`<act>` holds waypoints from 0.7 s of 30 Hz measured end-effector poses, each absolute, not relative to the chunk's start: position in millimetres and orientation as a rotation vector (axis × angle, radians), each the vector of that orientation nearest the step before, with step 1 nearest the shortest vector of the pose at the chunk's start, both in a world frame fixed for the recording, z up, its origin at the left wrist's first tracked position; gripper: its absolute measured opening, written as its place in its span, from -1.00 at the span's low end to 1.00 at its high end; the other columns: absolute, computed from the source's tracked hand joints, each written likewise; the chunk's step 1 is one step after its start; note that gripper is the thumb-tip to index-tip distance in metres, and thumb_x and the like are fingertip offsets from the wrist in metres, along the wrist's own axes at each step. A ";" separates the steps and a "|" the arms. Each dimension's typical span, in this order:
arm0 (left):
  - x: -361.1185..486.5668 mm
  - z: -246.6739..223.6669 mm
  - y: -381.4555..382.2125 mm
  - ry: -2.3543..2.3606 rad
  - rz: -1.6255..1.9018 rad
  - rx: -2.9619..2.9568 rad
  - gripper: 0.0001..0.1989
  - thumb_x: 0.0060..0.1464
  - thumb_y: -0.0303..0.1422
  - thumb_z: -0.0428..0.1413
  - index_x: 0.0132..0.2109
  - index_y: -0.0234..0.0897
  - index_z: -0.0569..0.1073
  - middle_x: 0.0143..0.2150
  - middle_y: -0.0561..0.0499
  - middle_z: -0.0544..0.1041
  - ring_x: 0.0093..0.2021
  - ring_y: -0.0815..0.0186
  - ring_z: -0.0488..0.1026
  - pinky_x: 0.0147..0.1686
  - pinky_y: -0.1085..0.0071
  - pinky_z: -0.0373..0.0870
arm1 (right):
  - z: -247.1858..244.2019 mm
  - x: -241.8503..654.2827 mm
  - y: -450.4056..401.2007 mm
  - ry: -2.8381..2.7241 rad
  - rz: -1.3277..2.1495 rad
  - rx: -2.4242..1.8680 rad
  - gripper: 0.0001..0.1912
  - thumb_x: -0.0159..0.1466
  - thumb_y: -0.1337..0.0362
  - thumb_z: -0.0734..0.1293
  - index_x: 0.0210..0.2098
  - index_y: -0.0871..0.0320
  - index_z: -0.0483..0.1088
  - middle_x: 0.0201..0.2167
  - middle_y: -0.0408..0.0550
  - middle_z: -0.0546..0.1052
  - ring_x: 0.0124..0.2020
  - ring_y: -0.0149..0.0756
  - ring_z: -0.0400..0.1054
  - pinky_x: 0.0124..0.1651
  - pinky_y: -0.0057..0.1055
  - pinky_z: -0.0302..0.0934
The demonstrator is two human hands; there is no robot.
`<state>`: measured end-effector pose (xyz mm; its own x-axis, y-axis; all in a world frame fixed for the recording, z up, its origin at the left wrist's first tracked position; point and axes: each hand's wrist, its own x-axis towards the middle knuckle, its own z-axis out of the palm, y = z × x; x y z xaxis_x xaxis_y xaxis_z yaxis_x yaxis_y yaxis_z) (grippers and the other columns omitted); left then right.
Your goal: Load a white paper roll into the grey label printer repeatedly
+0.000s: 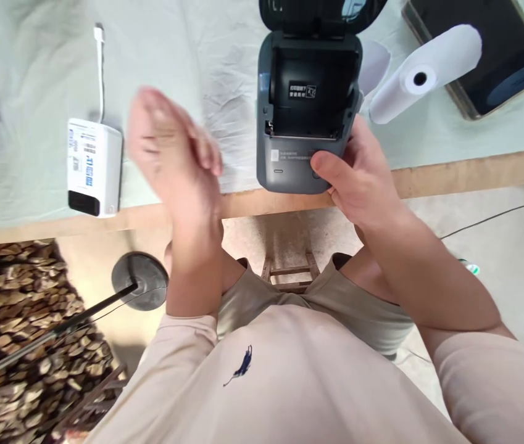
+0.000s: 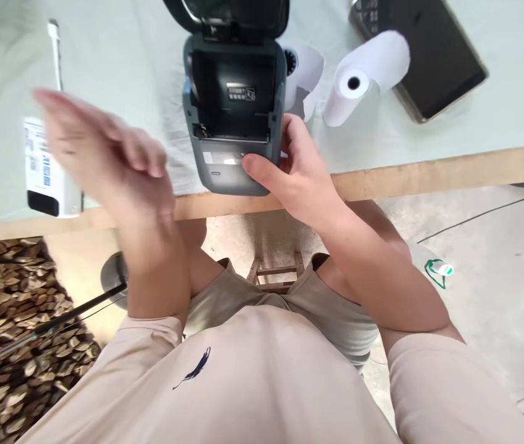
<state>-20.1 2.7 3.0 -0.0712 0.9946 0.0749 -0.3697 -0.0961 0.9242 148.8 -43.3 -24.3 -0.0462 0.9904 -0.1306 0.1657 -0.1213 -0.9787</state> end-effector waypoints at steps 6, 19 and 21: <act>0.5 -14.8 8.9 0.807 1.312 1.035 -0.82 -0.12 -0.36 0.07 -0.49 -0.28 0.19 -0.38 0.11 0.31 -0.42 0.54 0.29 -0.49 0.53 0.19 | -21.5 148.5 -45.9 -1.274 1.291 -1.350 -0.52 0.04 -0.01 0.10 -0.08 -0.03 -0.08 -0.12 -0.15 0.19 -0.16 -0.58 0.16 -0.28 -0.59 0.19; 6.0 -22.9 -2.6 0.791 1.053 1.065 -0.52 -0.25 -0.19 0.13 -0.11 -0.01 0.22 -0.13 0.13 0.38 0.02 0.21 0.28 -0.10 0.34 0.37 | 12.7 148.4 -42.7 -1.593 0.907 -1.644 -0.55 0.08 -0.06 -0.02 -0.21 0.12 0.15 -0.46 -0.18 0.31 -0.50 -0.68 0.14 -0.46 -0.60 0.04; 3.9 -25.2 -2.1 0.796 1.045 1.032 -0.52 -0.27 -0.14 0.12 -0.12 -0.01 0.23 -0.09 0.11 0.36 -0.01 0.21 0.31 -0.13 0.33 0.39 | 31.1 160.0 -40.7 -1.550 0.736 -1.711 -0.51 0.09 -0.05 -0.06 -0.31 0.21 0.21 -0.52 -0.13 0.27 -0.52 -0.66 0.12 -0.43 -0.54 -0.01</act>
